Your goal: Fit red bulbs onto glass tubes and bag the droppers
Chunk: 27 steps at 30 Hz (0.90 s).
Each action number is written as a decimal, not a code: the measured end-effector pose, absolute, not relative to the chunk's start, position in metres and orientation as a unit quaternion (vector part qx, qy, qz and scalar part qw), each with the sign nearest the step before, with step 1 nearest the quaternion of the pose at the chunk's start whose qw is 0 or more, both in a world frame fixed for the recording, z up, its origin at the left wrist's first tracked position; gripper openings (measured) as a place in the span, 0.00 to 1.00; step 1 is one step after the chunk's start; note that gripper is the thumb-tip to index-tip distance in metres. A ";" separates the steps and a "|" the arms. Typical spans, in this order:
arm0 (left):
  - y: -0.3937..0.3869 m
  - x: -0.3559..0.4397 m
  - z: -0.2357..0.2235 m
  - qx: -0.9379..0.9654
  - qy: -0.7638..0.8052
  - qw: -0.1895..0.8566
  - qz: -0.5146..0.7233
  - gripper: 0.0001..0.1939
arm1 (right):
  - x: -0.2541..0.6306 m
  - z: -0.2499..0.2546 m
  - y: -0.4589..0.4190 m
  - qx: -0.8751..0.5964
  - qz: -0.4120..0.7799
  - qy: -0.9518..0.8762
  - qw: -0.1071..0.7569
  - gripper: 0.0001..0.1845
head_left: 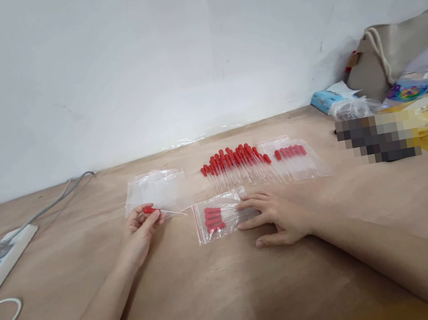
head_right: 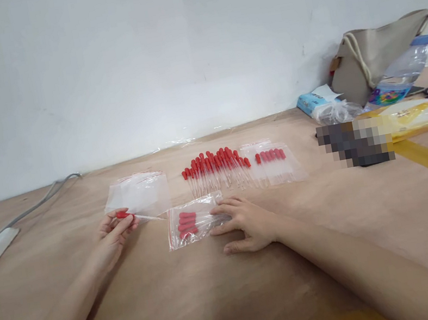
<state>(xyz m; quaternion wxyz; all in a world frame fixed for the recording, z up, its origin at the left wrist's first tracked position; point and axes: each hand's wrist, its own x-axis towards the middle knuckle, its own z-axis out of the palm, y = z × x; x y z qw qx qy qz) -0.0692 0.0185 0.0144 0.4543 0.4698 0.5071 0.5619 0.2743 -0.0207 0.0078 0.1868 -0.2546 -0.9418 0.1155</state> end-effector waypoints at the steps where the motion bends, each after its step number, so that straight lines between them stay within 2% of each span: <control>1: 0.019 -0.070 0.015 0.463 0.509 0.456 0.564 0.18 | 0.274 0.008 -0.021 -0.254 0.114 -0.942 0.186 0.24; 15: 0.015 -0.062 0.017 0.451 0.515 0.466 0.560 0.18 | 0.274 0.006 -0.021 -0.252 0.120 -0.940 0.197 0.23; 23: 0.001 -0.032 0.018 0.377 0.519 0.536 0.549 0.08 | 0.275 0.006 -0.021 -0.254 0.118 -0.940 0.195 0.23; 27: -0.004 -0.022 0.014 0.366 0.517 0.573 0.520 0.08 | 0.275 0.006 -0.021 -0.257 0.118 -0.940 0.192 0.24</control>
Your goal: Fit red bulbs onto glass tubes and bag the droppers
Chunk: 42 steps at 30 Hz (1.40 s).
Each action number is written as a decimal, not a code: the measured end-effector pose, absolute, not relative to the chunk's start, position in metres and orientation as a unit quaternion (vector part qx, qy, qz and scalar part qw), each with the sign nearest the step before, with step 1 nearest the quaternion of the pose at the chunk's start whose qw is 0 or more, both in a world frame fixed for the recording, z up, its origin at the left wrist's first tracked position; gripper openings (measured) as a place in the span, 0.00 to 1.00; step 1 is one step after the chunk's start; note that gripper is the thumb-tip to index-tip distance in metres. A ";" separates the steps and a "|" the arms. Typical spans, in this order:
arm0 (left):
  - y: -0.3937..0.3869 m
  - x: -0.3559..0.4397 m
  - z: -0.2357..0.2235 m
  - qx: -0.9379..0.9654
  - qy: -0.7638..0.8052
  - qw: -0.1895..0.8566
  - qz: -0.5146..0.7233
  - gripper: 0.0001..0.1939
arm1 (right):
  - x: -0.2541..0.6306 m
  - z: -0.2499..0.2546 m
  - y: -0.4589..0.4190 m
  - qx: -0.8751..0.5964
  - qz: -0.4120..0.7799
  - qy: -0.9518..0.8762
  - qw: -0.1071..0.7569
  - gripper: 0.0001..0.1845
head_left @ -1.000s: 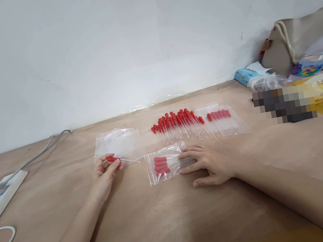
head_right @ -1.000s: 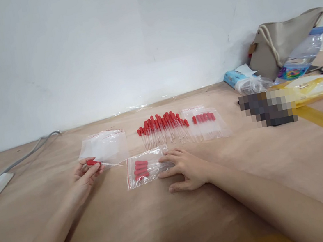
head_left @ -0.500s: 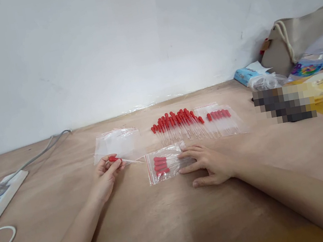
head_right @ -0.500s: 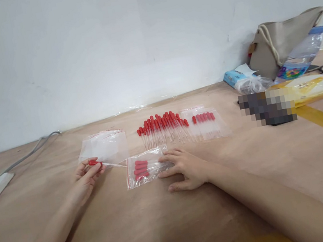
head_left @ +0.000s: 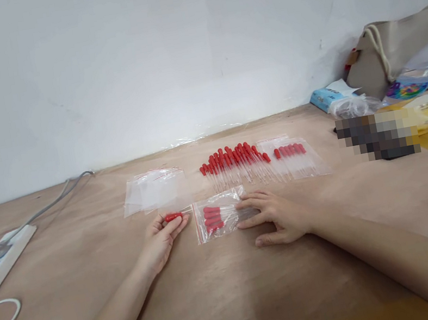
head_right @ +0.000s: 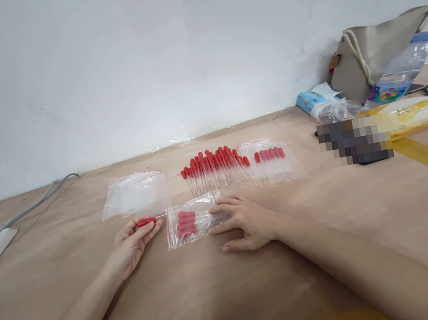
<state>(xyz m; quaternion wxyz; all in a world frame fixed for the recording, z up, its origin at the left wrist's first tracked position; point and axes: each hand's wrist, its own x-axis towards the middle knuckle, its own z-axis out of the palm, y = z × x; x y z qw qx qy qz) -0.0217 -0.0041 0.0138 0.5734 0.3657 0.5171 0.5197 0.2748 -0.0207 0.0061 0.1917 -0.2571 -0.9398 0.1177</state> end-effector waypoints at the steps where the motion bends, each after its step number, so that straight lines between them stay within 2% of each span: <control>1: -0.004 -0.021 0.013 0.380 0.514 0.579 0.505 0.09 | 0.275 0.006 -0.021 -0.257 0.119 -0.940 0.191 0.24; 4: 0.002 -0.019 0.011 0.448 0.526 0.571 0.444 0.12 | 0.275 0.007 -0.021 -0.256 0.126 -0.940 0.188 0.24; 8: 0.015 -0.016 0.012 0.562 0.562 0.485 0.365 0.19 | 0.275 0.006 -0.021 -0.255 0.123 -0.940 0.188 0.24; 14: 0.029 -0.023 0.009 0.653 0.517 0.413 0.368 0.26 | 0.275 0.007 -0.021 -0.250 0.128 -0.940 0.194 0.24; 16: 0.030 -0.027 0.008 0.678 0.488 0.414 0.361 0.24 | 0.275 0.008 -0.021 -0.246 0.132 -0.940 0.193 0.24; 20: 0.028 -0.031 0.011 0.710 0.457 0.439 0.307 0.12 | 0.275 0.006 -0.020 -0.242 0.135 -0.940 0.198 0.24; 22: 0.026 -0.030 0.012 0.711 0.455 0.446 0.296 0.10 | 0.275 0.006 -0.020 -0.241 0.138 -0.939 0.202 0.24; 29: 0.028 -0.018 0.015 0.705 0.432 0.495 0.267 0.12 | 0.275 0.006 -0.020 -0.238 0.136 -0.942 0.195 0.24; 36: 0.024 -0.019 0.013 0.664 0.445 0.542 0.260 0.20 | 0.275 0.005 -0.020 -0.234 0.142 -0.940 0.205 0.24; 42: 0.022 -0.011 0.001 0.692 0.491 0.413 0.330 0.15 | 0.274 0.004 -0.020 -0.235 0.134 -0.940 0.207 0.24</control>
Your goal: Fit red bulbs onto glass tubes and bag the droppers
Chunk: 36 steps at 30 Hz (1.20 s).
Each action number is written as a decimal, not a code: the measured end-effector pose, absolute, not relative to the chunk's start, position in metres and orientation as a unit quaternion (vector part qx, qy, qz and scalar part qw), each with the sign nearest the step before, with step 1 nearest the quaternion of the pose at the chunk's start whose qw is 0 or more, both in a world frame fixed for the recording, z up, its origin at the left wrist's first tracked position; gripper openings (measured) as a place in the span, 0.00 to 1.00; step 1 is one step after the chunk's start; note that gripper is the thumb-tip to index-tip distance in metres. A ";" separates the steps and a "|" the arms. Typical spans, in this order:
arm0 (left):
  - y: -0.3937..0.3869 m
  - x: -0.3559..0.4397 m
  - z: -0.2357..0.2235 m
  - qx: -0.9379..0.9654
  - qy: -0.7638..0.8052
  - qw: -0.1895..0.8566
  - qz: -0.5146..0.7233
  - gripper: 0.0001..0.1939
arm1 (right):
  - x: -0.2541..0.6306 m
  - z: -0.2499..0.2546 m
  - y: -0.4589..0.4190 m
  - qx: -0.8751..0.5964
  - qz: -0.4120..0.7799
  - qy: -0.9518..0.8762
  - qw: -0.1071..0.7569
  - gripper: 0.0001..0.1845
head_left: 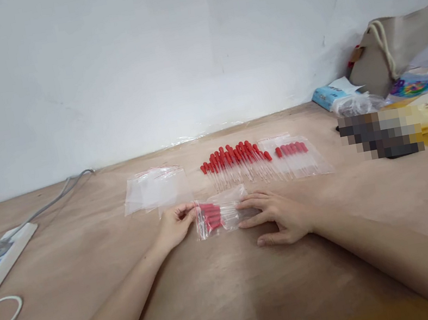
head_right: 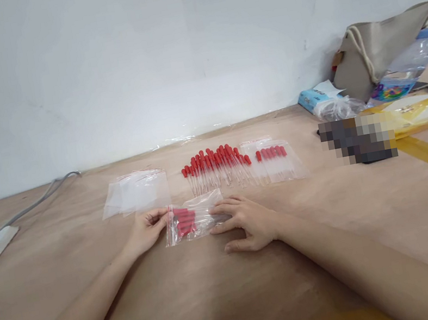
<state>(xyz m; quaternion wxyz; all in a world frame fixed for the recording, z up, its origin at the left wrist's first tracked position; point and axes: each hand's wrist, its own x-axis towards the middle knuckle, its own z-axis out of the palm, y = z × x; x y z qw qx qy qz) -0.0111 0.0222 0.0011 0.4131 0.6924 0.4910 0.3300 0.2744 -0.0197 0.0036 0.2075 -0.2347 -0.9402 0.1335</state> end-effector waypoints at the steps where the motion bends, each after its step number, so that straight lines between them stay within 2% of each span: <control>1: 0.021 -0.009 -0.001 0.690 0.512 0.378 0.345 0.15 | 0.274 0.004 -0.020 -0.236 0.132 -0.940 0.207 0.24; 4: 0.018 -0.002 -0.007 0.680 0.568 0.286 0.365 0.17 | 0.274 0.004 -0.021 -0.241 0.130 -0.941 0.201 0.25; 6: 0.016 0.000 -0.008 0.681 0.581 0.261 0.362 0.18 | 0.275 0.005 -0.021 -0.242 0.128 -0.941 0.198 0.25; 12: 0.015 -0.005 -0.010 0.703 0.527 0.306 0.367 0.13 | 0.274 0.004 -0.021 -0.234 0.114 -0.944 0.204 0.23; 20: 0.006 -0.004 0.003 0.781 0.501 0.218 0.303 0.11 | 0.274 0.005 -0.022 -0.239 0.125 -0.942 0.202 0.27; 26: 0.006 0.004 0.001 0.759 0.527 0.239 0.298 0.15 | 0.274 0.004 -0.022 -0.242 0.132 -0.939 0.204 0.27; 33: 0.006 0.009 -0.005 0.760 0.528 0.205 0.320 0.17 | 0.274 0.005 -0.022 -0.234 0.126 -0.944 0.196 0.24; 36: 0.005 0.007 -0.004 0.744 0.542 0.208 0.329 0.14 | 0.274 0.005 -0.023 -0.237 0.124 -0.943 0.198 0.26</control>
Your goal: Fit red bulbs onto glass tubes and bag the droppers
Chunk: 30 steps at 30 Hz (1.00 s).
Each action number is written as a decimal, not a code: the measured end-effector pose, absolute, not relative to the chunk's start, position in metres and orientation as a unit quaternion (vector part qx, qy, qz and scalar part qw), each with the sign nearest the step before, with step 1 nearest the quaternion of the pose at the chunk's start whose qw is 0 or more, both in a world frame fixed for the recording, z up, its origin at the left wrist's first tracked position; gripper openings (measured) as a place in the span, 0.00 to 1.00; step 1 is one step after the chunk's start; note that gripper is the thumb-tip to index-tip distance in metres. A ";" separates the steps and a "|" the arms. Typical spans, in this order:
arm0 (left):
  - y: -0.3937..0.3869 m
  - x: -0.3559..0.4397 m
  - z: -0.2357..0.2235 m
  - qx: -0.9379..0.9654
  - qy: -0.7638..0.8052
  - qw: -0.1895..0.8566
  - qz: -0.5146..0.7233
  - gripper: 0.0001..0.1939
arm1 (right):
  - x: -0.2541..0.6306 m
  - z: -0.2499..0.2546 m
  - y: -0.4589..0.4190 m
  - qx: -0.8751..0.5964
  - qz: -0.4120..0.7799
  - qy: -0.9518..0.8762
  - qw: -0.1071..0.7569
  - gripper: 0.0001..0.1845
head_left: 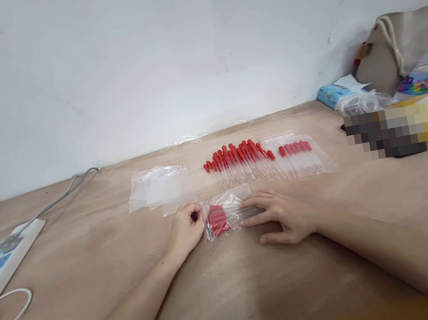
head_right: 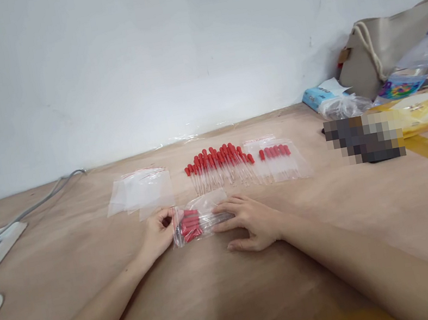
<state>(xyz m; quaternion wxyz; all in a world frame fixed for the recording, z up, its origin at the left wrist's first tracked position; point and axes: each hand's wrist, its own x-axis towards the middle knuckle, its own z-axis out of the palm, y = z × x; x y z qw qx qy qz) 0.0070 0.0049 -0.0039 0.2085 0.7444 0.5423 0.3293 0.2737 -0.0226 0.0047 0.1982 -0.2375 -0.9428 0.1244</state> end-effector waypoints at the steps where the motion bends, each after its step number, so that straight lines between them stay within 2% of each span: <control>1: 0.005 0.005 -0.003 0.736 0.542 0.224 0.337 0.13 | 0.274 0.004 -0.023 -0.239 0.126 -0.942 0.200 0.28; 6: 0.005 -0.006 0.002 0.741 0.484 0.333 0.325 0.14 | 0.273 0.006 -0.022 -0.244 0.131 -0.943 0.182 0.31; 11: 0.000 -0.010 -0.002 0.772 0.484 0.277 0.303 0.21 | 0.273 0.010 -0.023 -0.251 0.134 -0.944 0.167 0.30; 16: -0.003 -0.009 0.000 0.774 0.498 0.244 0.305 0.10 | 0.274 0.009 -0.023 -0.266 0.141 -0.940 0.163 0.36; 25: -0.012 -0.002 0.009 0.788 0.457 0.309 0.273 0.12 | 0.274 0.005 -0.021 -0.260 0.135 -0.943 0.159 0.36; 30: -0.011 -0.002 0.004 0.782 0.478 0.284 0.282 0.13 | 0.274 0.006 -0.021 -0.250 0.132 -0.944 0.169 0.32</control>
